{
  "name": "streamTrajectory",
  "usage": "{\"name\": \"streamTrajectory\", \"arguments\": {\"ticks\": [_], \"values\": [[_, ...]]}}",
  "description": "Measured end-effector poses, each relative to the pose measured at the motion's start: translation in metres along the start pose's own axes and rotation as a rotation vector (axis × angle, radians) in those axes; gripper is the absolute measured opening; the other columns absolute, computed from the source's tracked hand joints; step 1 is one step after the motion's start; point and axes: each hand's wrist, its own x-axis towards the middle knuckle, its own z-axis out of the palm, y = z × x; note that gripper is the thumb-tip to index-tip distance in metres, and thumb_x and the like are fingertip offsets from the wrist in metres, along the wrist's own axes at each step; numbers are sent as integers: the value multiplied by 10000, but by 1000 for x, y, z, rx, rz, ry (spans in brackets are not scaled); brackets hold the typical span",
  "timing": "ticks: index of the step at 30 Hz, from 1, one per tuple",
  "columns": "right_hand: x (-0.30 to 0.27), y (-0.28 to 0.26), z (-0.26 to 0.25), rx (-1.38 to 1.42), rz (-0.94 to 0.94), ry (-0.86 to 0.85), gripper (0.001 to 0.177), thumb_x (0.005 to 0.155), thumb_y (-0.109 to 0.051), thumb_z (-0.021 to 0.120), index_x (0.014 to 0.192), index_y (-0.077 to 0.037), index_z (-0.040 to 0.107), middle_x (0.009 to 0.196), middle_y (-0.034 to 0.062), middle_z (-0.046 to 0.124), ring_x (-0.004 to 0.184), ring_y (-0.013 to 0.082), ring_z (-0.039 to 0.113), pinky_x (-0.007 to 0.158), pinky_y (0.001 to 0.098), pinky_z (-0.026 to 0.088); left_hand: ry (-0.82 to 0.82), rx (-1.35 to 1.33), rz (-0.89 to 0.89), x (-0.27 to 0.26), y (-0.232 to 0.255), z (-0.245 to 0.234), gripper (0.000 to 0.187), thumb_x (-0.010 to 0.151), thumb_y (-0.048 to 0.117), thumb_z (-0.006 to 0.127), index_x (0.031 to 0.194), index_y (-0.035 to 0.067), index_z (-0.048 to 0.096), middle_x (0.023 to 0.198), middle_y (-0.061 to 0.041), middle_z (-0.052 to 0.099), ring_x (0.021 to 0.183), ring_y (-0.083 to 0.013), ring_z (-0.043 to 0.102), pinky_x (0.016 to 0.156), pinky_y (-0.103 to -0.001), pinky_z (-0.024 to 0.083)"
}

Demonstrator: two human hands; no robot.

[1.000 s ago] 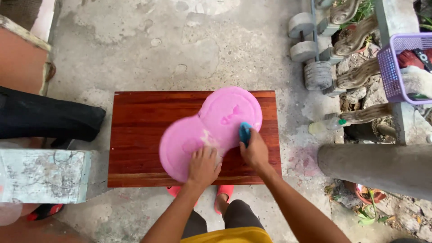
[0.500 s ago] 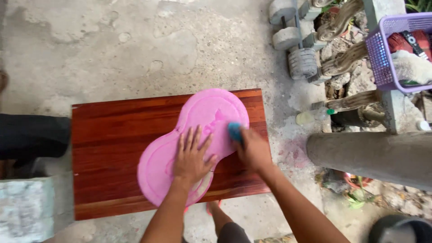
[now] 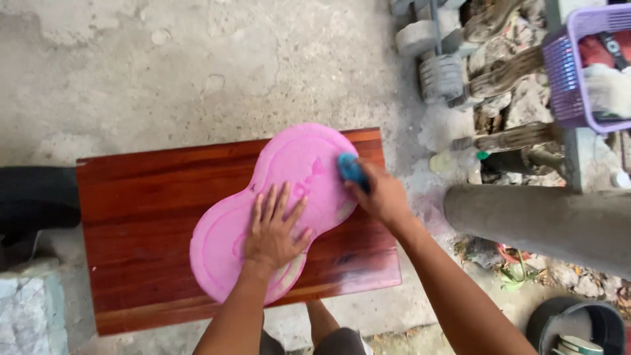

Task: Scrubbing a pink paw-shaped pet feeding mat with a blue brush.

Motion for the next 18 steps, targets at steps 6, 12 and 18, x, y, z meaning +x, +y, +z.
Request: {"name": "streamTrajectory", "arguments": {"ticks": [6, 12, 18], "values": [[-21, -21, 28, 20, -246, -57, 448, 869, -227, 680, 1297, -113, 616, 1124, 172, 735, 965, 367, 717, 793, 472, 577, -7, -14, 1, -2, -5, 2, 787, 833, 579, 601, 1536, 261, 449, 1669, -155, 249, 1545, -351, 182, 1240, -550, 89], [16, 3, 28, -130, 165, -231, 384, 934, -426, 725, 1222, -193, 621, 969, 136, 748, 852, 350, 731, 763, 474, 589, 46, -70, -12, 0, -6, 2, 775, 857, 586, 607, 1540, 244, 482, 1677, -145, 255, 1555, -345, 189, 1254, -545, 88], [17, -24, 26, 38, -275, -254, 495, 880, -356, 694, 1332, -181, 599, 998, 144, 747, 865, 365, 725, 740, 485, 589, -96, -45, -67, 5, -8, -4, 726, 841, 596, 624, 1452, 221, 511, 1683, -149, 236, 1561, -348, 173, 1251, -544, 87]]}}
